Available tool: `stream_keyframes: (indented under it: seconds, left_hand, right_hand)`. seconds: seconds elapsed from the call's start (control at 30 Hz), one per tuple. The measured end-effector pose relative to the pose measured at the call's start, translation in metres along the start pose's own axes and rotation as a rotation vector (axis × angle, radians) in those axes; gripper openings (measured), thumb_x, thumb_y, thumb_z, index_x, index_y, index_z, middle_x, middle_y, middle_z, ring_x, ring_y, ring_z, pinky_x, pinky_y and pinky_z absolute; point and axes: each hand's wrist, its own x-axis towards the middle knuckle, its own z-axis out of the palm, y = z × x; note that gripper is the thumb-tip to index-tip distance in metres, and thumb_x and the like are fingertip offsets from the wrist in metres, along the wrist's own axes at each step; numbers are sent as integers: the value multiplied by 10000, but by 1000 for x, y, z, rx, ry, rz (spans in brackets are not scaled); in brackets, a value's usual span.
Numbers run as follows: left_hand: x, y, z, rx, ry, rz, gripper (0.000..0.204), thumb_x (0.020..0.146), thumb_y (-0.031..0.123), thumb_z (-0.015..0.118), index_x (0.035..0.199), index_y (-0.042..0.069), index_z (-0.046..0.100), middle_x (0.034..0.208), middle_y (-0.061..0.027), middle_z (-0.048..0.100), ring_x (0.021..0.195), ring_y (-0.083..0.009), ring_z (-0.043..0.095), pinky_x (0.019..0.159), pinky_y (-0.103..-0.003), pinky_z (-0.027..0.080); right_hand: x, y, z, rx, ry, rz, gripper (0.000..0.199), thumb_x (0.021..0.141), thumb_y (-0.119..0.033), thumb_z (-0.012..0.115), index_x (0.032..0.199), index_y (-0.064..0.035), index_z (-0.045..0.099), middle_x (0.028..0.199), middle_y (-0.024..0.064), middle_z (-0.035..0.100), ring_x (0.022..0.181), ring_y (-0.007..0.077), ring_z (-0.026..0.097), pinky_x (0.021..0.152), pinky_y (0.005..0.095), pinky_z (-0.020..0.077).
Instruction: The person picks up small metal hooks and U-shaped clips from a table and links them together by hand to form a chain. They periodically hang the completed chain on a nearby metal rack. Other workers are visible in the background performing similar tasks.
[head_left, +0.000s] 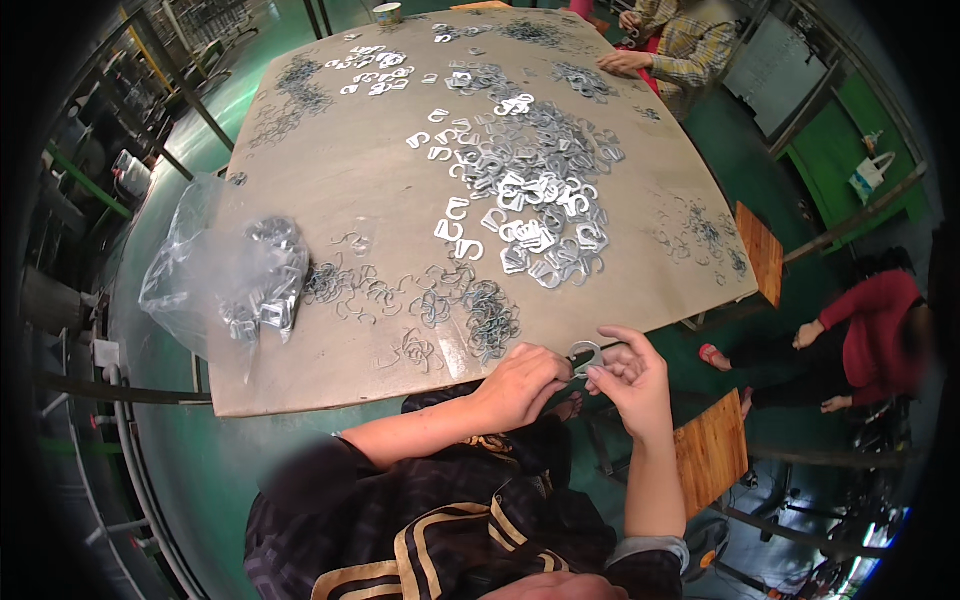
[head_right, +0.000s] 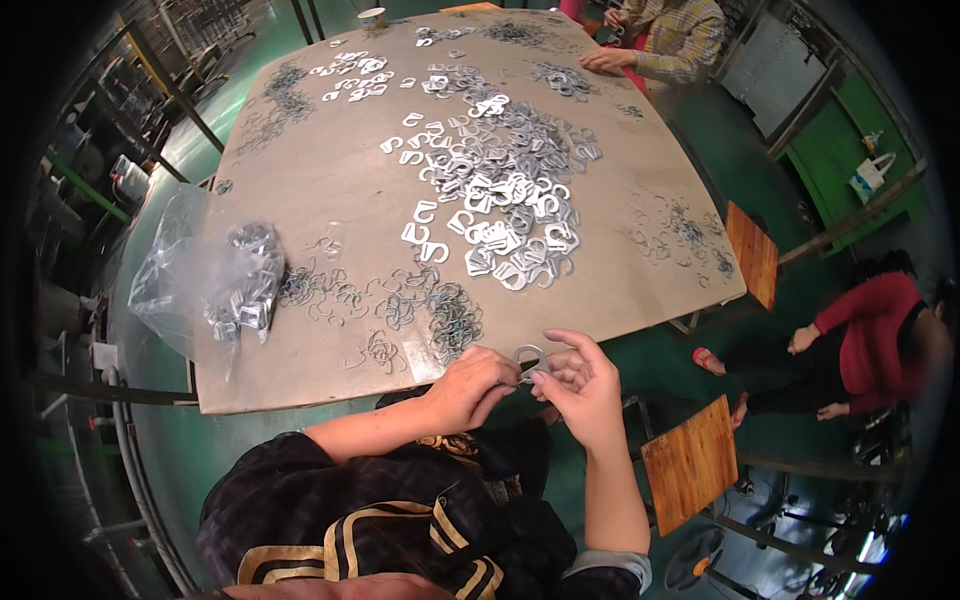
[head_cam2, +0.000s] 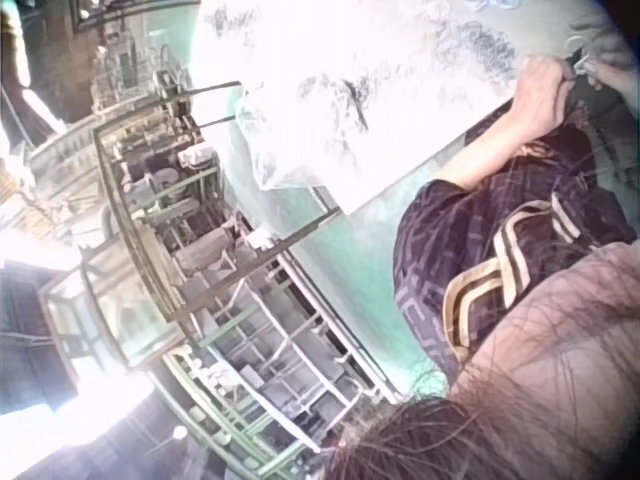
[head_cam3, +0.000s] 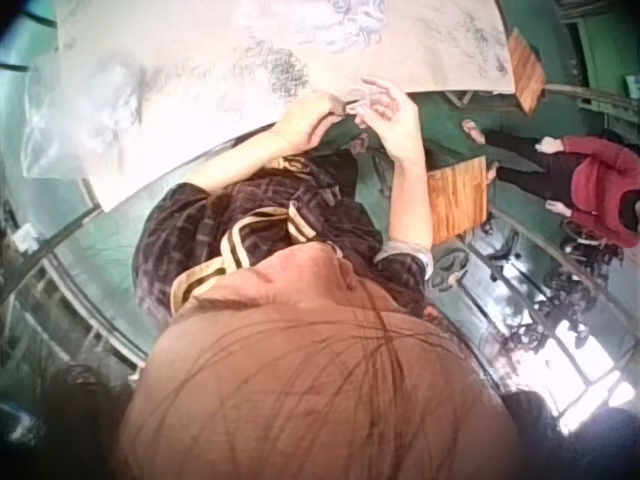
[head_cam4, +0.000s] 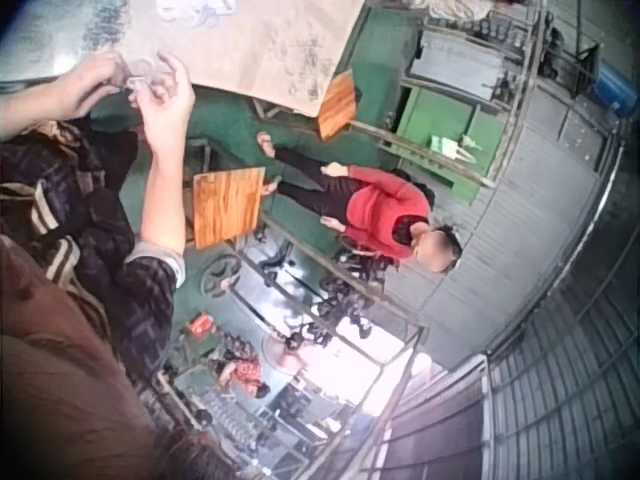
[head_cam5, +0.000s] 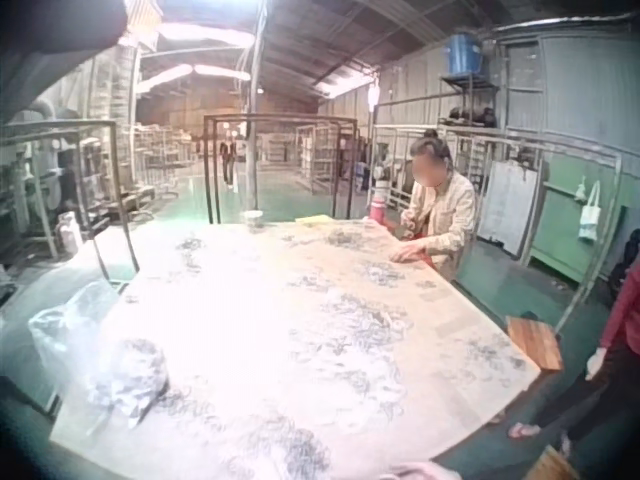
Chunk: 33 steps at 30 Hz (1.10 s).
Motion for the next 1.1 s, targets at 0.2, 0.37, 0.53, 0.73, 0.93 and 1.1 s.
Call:
stream_keyframes:
  seconds: [0.2,0.37,0.53,0.73,0.93,1.1]
  left_hand:
    - [-12,-5,0,20,-19,-25,179,802,21,687,947,56,587,935,-96,631,881,-274,610,817,-365,444]
    - [-18,-47,-45,249,135,-182,137,786,36,705,918,41,672,970,-103,680,887,-303,651,753,-375,530]
    - [-29,-119,-91,926,-66,-399,99,789,92,632,870,47,669,871,-93,618,847,-285,606,726,-388,526]
    - [-16,-123,-106,961,-171,-337,102,758,93,666,818,15,641,841,-115,635,816,-280,637,702,-371,535]
    - [6,-81,-117,112,158,-684,61,805,14,658,842,-28,635,804,-97,701,669,-166,670,624,-268,537]
    - [15,1,-64,-437,42,-500,64,808,3,697,843,-13,645,836,-50,666,759,-111,621,706,-245,488]
  right_hand:
    - [-15,28,19,-109,249,-148,144,798,74,705,931,45,659,805,70,654,692,77,595,609,202,480]
    - [-24,33,25,-386,315,-422,111,784,75,711,883,31,684,799,66,648,660,83,572,592,207,448]
    - [-25,33,28,-459,353,-460,117,780,80,709,884,32,684,784,63,635,636,87,572,569,206,445]
    - [-29,27,30,-560,368,-446,131,786,98,683,907,50,670,829,88,645,718,137,640,663,240,515]
    - [-23,38,23,-522,395,-469,146,790,87,684,929,44,679,843,103,658,692,147,651,613,247,522]
    - [-22,37,27,-567,356,-447,267,801,72,680,1060,20,644,864,112,659,726,187,680,634,283,551]
